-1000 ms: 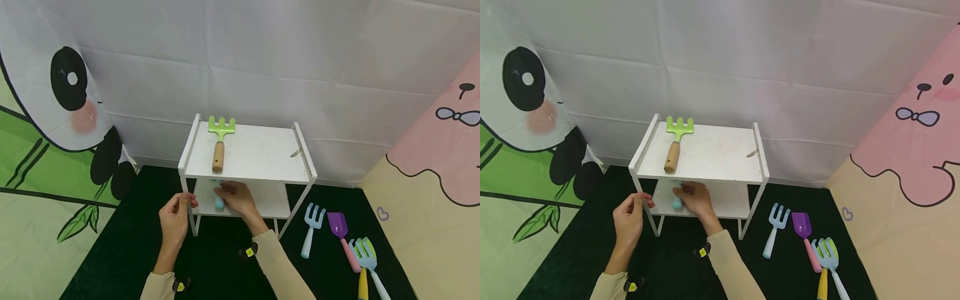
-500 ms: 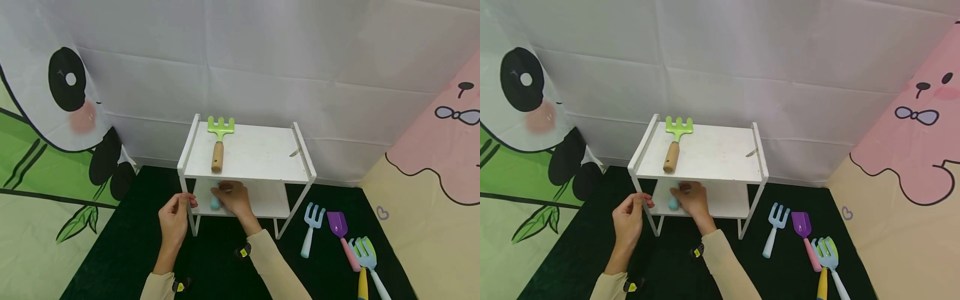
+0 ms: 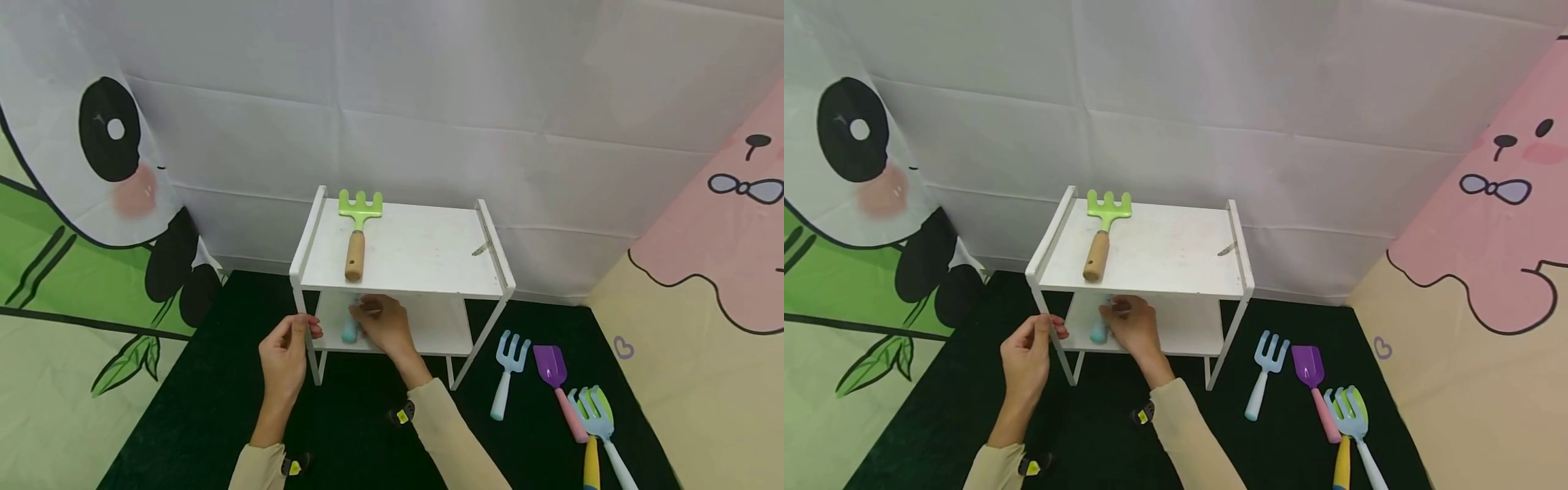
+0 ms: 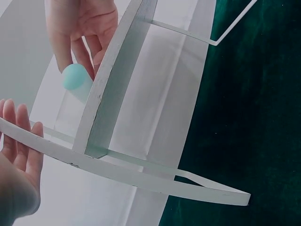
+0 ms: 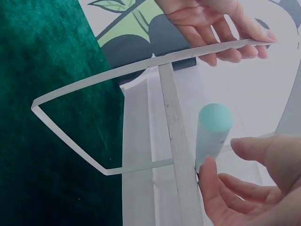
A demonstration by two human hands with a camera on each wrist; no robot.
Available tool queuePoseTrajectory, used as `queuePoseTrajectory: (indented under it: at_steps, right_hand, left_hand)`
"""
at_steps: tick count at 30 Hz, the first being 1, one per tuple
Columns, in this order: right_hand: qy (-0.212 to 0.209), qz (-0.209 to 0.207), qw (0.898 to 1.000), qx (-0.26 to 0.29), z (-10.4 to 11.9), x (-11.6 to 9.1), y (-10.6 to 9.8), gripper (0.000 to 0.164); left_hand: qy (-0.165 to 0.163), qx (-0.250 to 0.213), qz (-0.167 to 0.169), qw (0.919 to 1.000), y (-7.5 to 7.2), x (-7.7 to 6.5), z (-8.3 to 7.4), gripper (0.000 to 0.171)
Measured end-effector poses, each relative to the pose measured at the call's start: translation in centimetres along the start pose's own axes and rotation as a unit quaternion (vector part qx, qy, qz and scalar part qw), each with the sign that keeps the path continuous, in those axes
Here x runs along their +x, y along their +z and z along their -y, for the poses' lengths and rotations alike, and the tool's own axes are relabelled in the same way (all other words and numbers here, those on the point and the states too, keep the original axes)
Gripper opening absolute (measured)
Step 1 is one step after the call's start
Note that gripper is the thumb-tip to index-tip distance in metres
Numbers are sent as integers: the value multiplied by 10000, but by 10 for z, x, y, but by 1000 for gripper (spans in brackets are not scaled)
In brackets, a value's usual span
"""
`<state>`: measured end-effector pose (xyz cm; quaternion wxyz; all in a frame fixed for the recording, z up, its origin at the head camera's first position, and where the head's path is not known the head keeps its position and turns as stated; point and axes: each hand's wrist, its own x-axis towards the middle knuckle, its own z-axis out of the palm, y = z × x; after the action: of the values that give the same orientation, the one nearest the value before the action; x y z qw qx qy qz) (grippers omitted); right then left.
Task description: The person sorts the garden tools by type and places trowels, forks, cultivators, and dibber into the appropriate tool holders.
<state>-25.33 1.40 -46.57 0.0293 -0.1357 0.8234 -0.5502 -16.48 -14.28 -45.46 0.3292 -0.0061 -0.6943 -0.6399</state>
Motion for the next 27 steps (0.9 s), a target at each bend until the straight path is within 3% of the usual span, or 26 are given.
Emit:
queuePoseTrajectory:
  at_steps: [17,24,27]
  right_hand:
    - [-569,-19,9984,-47,-6,-26,-21,35]
    - [-698,17,9975,95,-10,-35,-29,36]
    - [-630,-6,9979,132,-13,-38,-32,37]
  left_hand:
    - [10,49,-37,10000,0,0,4,28]
    - [-98,96,-96,9999,-4,2,33,28]
    - [-91,76,-71,9999,-4,2,36,28]
